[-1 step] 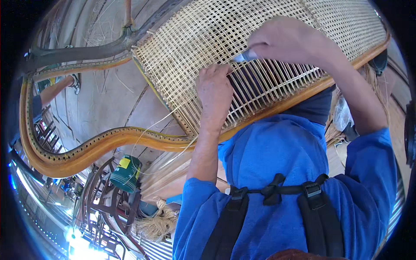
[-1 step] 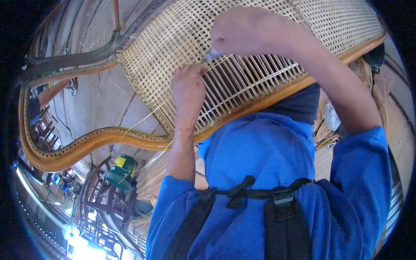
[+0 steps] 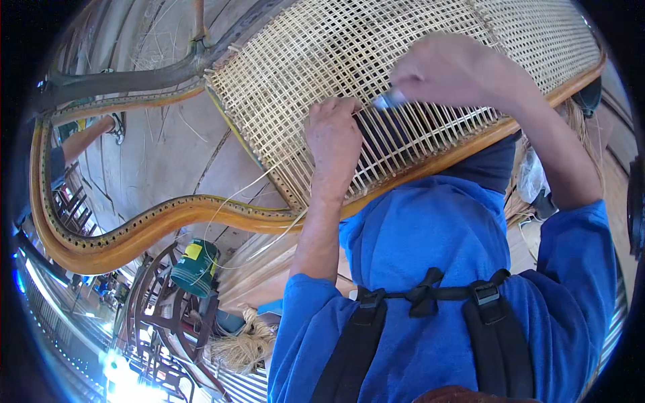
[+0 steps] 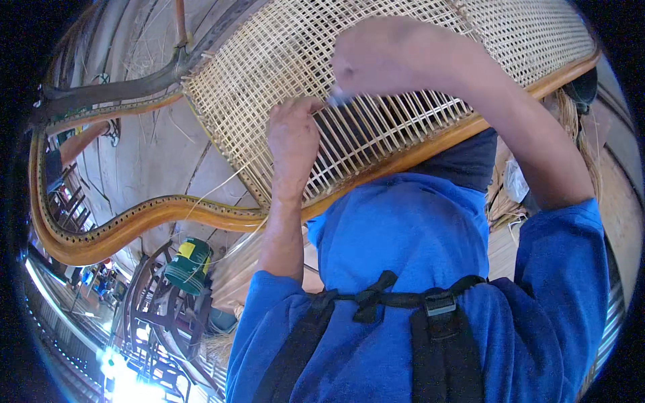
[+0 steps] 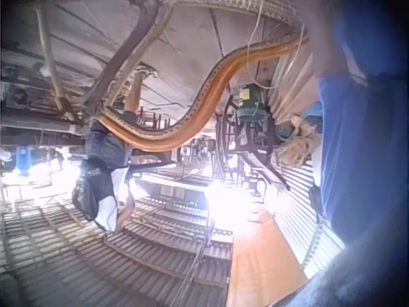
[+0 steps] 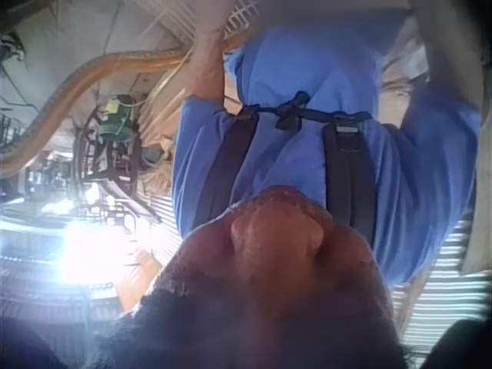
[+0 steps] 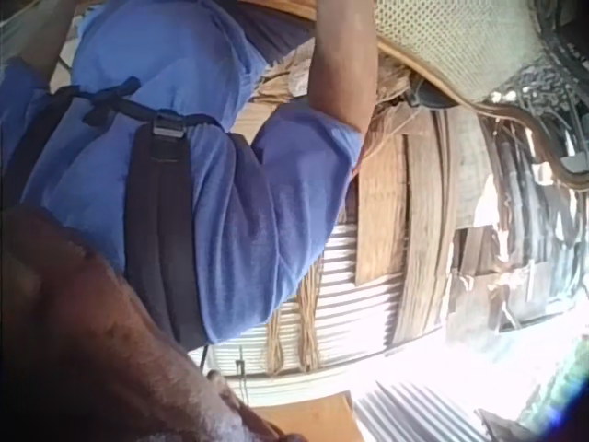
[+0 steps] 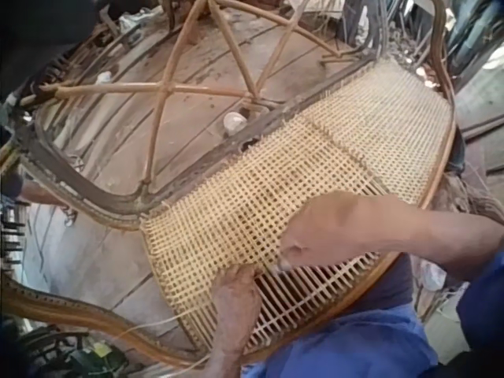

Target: Repairing a rattan chair seat by weaving new strips and securing them with a hammer and other tools.

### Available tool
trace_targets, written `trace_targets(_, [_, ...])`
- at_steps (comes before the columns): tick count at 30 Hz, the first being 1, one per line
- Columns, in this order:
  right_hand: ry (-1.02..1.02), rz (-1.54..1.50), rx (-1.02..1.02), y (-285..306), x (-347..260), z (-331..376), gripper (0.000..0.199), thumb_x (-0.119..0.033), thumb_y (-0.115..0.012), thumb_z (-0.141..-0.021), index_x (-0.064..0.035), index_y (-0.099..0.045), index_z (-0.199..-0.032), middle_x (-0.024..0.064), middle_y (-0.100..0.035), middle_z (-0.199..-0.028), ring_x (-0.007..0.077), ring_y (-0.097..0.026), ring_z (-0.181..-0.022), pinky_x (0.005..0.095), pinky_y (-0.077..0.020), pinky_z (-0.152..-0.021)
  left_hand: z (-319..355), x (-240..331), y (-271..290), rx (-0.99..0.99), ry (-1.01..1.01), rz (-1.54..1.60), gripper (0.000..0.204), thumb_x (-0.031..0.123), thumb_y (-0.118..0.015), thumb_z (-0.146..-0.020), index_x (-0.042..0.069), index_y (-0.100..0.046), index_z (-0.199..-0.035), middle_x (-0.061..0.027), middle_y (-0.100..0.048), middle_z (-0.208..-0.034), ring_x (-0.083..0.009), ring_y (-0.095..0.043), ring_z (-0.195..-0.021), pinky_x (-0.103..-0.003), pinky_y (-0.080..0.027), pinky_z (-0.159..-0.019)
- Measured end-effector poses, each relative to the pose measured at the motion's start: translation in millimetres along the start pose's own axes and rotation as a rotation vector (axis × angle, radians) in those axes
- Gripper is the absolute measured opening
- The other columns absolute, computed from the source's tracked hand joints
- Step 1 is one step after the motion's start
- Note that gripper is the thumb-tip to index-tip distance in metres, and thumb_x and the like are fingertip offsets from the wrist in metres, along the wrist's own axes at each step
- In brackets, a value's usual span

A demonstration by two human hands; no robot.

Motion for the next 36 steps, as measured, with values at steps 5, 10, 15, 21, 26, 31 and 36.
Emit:
trace_targets(5, [-0.027, 0.070, -0.172, -24, 13, -4, 0.023, -0.025, -0.051, -0.082, -0.0066, -0.065, -0.077, 0.0141, -0.061, -0.070, 0.0305, -0.061, -0.069, 0.0413, -0.0482, -0.067, -6, 4, 1, -0.050, 0.041, -0.015, 0.019, 0.005, -0.053, -0.075, 0.015, -0.066, -0.084, -0.0034, -0.061, -0.081, -0.0255, -0.055, -0.083, -0.039, -0.043, -0.074])
trace_targets(10, [-0.041, 0.100, -0.369, -11, 4, 10, 0.022, -0.026, -0.053, -0.084, -0.0074, -0.065, -0.082, 0.0130, -0.060, -0.069, 0.0297, -0.061, -0.068, 0.0405, -0.0484, -0.064, 8, 24, 14, 0.105, -0.025, -0.073, 0.019, 0.001, -0.051, -0.075, 0.007, -0.065, -0.088, -0.0101, -0.060, -0.087, -0.0291, -0.055, -0.085, -0.041, -0.044, -0.079])
trace_targets(15, [0.039, 0.045, -0.039, -8, 7, 16, 0.020, -0.024, -0.057, -0.083, -0.0065, -0.065, -0.080, 0.0120, -0.060, -0.066, 0.0278, -0.060, -0.063, 0.0392, -0.0460, -0.059, 58, 60, 24, -0.112, 0.023, 0.121, 0.020, 0.005, -0.058, -0.074, 0.005, -0.062, -0.094, -0.0092, -0.055, -0.099, -0.0286, -0.052, -0.092, -0.041, -0.044, -0.081])
trace_targets(21, [-0.099, 0.054, -0.206, 3, 16, 17, 0.019, -0.023, -0.056, -0.084, -0.0069, -0.066, -0.083, 0.0107, -0.061, -0.066, 0.0263, -0.060, -0.060, 0.0364, -0.0465, -0.058, 56, 52, 15, -0.077, 0.009, 0.169, 0.021, 0.005, -0.058, -0.076, 0.005, -0.062, -0.097, -0.0098, -0.055, -0.097, -0.0285, -0.053, -0.091, -0.041, -0.045, -0.079])
trace_targets(26, [0.061, 0.061, 0.044, -11, 18, 19, 0.017, -0.021, -0.058, -0.085, -0.0054, -0.065, -0.087, 0.0103, -0.060, -0.067, 0.0235, -0.057, -0.056, 0.0336, -0.0466, -0.057, 5, 35, 6, 0.121, 0.027, 0.028, 0.021, 0.006, -0.057, -0.076, 0.007, -0.063, -0.096, -0.0081, -0.057, -0.094, -0.0280, -0.054, -0.088, -0.040, -0.046, -0.078])
trace_targets(31, [-0.097, -0.026, -0.013, 3, 18, 27, 0.021, -0.023, -0.054, -0.085, -0.0045, -0.062, -0.080, 0.0149, -0.058, -0.066, 0.0302, -0.058, -0.060, 0.0392, -0.0454, -0.057, -10, 31, -4, 0.034, 0.027, -0.071, 0.019, 0.009, -0.057, -0.076, 0.010, -0.064, -0.093, -0.0071, -0.058, -0.091, -0.0279, -0.054, -0.086, -0.042, -0.045, -0.077])
trace_targets(36, [-0.174, -0.139, 0.059, -15, 35, 35, 0.021, -0.023, -0.056, -0.086, -0.0043, -0.064, -0.085, 0.0148, -0.058, -0.067, 0.0284, -0.057, -0.059, 0.0376, -0.0446, -0.057, -4, 29, -9, 0.102, 0.034, -0.026, 0.015, 0.010, -0.057, -0.077, 0.011, -0.064, -0.090, -0.0062, -0.058, -0.090, -0.0269, -0.053, -0.088, -0.041, -0.043, -0.077])
Point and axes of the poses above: each hand's wrist, its own z-axis away from the middle knuckle, its own y-axis out of the back of the hand, x = y × z, the point moved 4 cm from there along -z, towards the middle knuckle
